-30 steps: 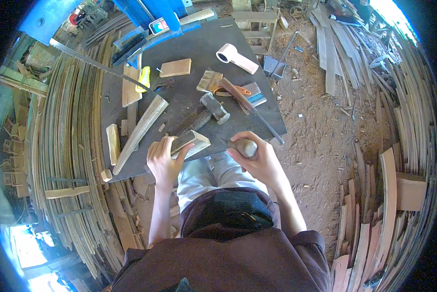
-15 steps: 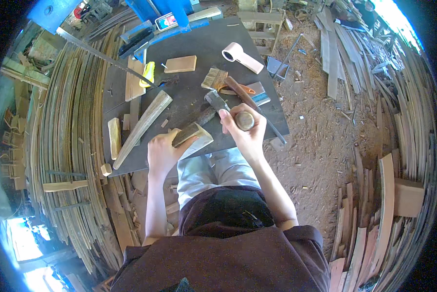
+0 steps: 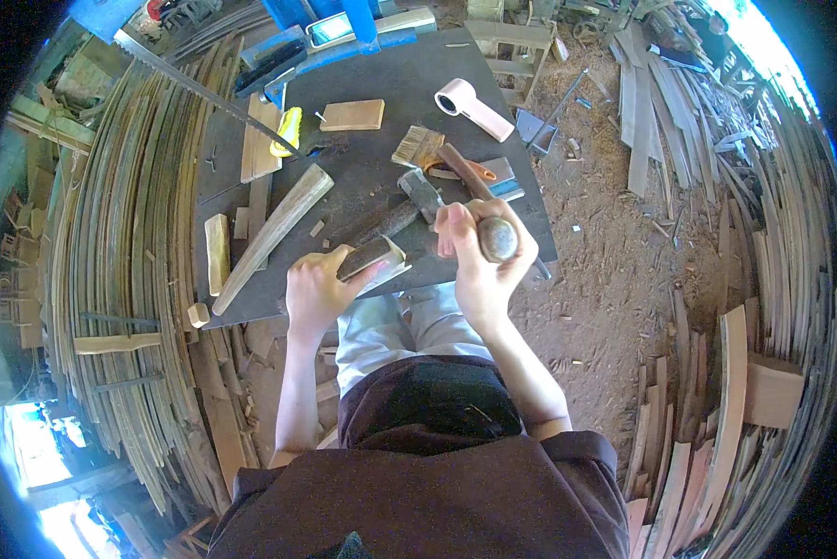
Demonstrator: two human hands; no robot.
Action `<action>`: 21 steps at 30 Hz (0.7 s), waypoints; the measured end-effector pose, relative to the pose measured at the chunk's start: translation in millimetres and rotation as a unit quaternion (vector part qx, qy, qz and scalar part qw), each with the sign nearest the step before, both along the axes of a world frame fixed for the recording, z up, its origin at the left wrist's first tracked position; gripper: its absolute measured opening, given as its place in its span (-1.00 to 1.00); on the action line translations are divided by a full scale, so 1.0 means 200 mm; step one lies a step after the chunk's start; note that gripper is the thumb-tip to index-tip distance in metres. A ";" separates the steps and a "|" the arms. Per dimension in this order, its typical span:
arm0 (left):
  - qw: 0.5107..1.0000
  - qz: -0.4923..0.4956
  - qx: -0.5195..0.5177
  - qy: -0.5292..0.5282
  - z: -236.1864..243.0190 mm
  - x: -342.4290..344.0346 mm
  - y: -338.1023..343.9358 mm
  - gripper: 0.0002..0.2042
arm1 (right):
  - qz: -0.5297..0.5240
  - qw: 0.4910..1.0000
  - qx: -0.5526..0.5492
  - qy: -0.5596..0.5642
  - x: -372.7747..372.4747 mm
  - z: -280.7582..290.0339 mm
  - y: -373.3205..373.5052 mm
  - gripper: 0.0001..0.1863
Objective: The person uses a chisel and a mallet to carve a rectangular wooden block on a workbench. They repeatedly position the chisel on the wood and strike it with the mallet to remove material, occasionally pausing to inspect the carved surface.
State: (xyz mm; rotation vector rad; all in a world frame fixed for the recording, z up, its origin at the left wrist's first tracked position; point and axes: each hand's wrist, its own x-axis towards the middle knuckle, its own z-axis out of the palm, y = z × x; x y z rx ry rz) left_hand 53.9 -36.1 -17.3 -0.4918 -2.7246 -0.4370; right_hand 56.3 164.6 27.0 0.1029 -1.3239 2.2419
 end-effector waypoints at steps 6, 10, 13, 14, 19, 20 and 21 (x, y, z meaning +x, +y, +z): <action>0.999 0.000 0.001 -0.037 0.02 0.02 0.02 -0.49 | 0.006 0.994 0.077 -0.072 -0.02 -0.15 -0.06 -0.83; 0.999 -0.001 0.003 -0.045 0.02 0.00 0.00 -0.47 | -0.015 1.000 0.023 0.009 0.01 0.00 -0.03 -0.81; 1.000 0.001 0.006 -0.014 0.00 -0.01 -0.01 -0.45 | -0.015 0.999 0.001 0.036 0.00 -0.02 -0.04 -0.81; 0.999 0.003 0.001 -0.036 0.01 -0.01 0.00 -0.44 | -0.018 1.000 -0.008 0.025 -0.01 -0.02 -0.04 -0.81; 0.999 0.003 0.002 -0.042 0.01 0.00 -0.01 -0.42 | -0.003 1.000 0.022 0.011 0.02 0.09 -0.03 -0.82; 0.999 0.005 0.000 -0.052 0.01 -0.01 -0.01 -0.42 | -0.001 0.999 0.021 0.031 0.02 0.11 -0.03 -0.83; 0.998 0.004 -0.003 -0.063 0.02 -0.01 -0.01 -0.42 | -0.001 0.999 0.020 0.049 0.03 0.12 -0.02 -0.84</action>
